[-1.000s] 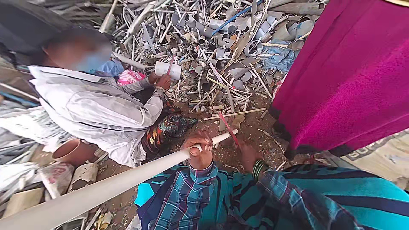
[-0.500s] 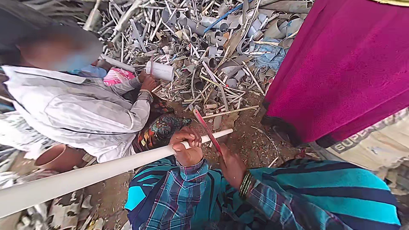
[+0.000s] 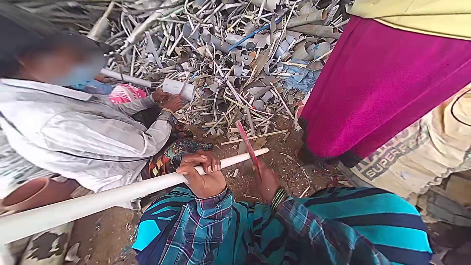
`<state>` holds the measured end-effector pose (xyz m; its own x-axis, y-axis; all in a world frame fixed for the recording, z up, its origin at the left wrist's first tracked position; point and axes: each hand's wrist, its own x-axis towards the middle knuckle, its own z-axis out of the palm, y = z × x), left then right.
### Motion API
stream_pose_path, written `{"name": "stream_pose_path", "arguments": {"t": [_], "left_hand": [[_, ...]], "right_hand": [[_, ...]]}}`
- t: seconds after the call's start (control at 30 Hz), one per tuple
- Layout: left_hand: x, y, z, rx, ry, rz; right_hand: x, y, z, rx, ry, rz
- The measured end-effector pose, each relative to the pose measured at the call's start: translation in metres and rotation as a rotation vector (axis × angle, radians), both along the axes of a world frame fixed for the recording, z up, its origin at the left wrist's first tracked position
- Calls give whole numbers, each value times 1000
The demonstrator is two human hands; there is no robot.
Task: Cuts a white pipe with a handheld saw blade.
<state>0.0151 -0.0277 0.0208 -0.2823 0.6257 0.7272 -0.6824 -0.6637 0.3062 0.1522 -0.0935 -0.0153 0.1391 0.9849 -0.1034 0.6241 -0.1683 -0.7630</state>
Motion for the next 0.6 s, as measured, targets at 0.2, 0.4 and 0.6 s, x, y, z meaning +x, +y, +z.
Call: {"name": "stream_pose_path", "arguments": {"t": [0.2, 0.4, 0.6], "left_hand": [[-5, -6, 46, -437, -222, 94], [3, -17, 68, -818, -295, -213], [27, -1, 55, -693, -233, -253]], "right_hand": [[1, -3, 43, 52, -169, 70], [34, 24, 83, 121, -333, -60], [40, 37, 62, 222, -327, 58]]}}
